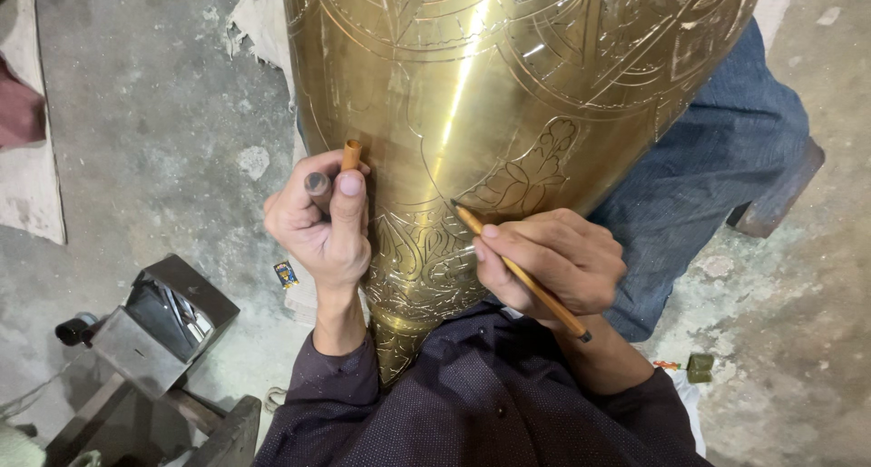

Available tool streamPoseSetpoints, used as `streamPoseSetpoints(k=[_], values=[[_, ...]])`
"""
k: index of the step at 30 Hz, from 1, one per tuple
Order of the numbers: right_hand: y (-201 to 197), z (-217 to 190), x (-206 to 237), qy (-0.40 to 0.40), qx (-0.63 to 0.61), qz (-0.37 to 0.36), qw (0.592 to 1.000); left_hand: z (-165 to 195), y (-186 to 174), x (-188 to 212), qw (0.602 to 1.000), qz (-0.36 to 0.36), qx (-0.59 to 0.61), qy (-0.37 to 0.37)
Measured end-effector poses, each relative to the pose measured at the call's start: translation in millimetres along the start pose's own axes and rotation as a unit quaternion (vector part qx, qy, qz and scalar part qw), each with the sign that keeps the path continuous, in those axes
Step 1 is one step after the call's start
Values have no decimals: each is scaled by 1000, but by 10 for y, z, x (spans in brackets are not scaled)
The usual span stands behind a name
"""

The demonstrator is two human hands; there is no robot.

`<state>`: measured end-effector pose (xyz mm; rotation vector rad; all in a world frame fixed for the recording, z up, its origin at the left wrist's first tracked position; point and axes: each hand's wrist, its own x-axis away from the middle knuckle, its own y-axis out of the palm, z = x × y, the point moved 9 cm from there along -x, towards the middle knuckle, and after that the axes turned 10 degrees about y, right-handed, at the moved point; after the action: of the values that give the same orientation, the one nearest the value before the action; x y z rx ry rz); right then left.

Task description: The person sits on the floor with a large brass vase held between their legs and draws decorative floral patterns onto its surface with a pencil-like scribe, steadying the vase with the other hand and a wooden support. Earlier they hammer a punch against the vase before resuming drawing the pattern lines.

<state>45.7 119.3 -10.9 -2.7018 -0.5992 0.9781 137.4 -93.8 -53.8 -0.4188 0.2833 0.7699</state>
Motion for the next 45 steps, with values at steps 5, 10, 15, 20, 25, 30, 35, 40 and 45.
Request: streamPoseSetpoints(k=[5, 10, 15, 20, 25, 30, 35, 40, 45], values=[[-111, 191, 207, 13, -140, 57, 988, 13, -22, 8, 1000, -1, -19, 16], [-365, 466, 619, 119, -97, 140, 978, -48, -47, 19, 999, 21, 27, 3], [-462, 676, 807, 169, -128, 175, 961, -93, -62, 39, 999, 34, 39, 5], [-345, 722, 714, 170, -152, 154, 961, -127, -82, 63, 998, 50, 44, 2], [-335, 705, 650, 159, -156, 146, 964, -100, -77, 52, 998, 47, 33, 24], [-346, 716, 636, 149, -164, 152, 963, -95, -75, 58, 998, 47, 28, 22], [-344, 723, 618, 161, -167, 144, 962, -102, -76, 57, 998, 50, 24, 17], [-356, 759, 585, 164, -192, 131, 959, -102, -73, 66, 998, 48, 26, 20], [-367, 908, 658, 181, -307, 133, 925, -112, -80, 59, 998, 45, 29, 20]])
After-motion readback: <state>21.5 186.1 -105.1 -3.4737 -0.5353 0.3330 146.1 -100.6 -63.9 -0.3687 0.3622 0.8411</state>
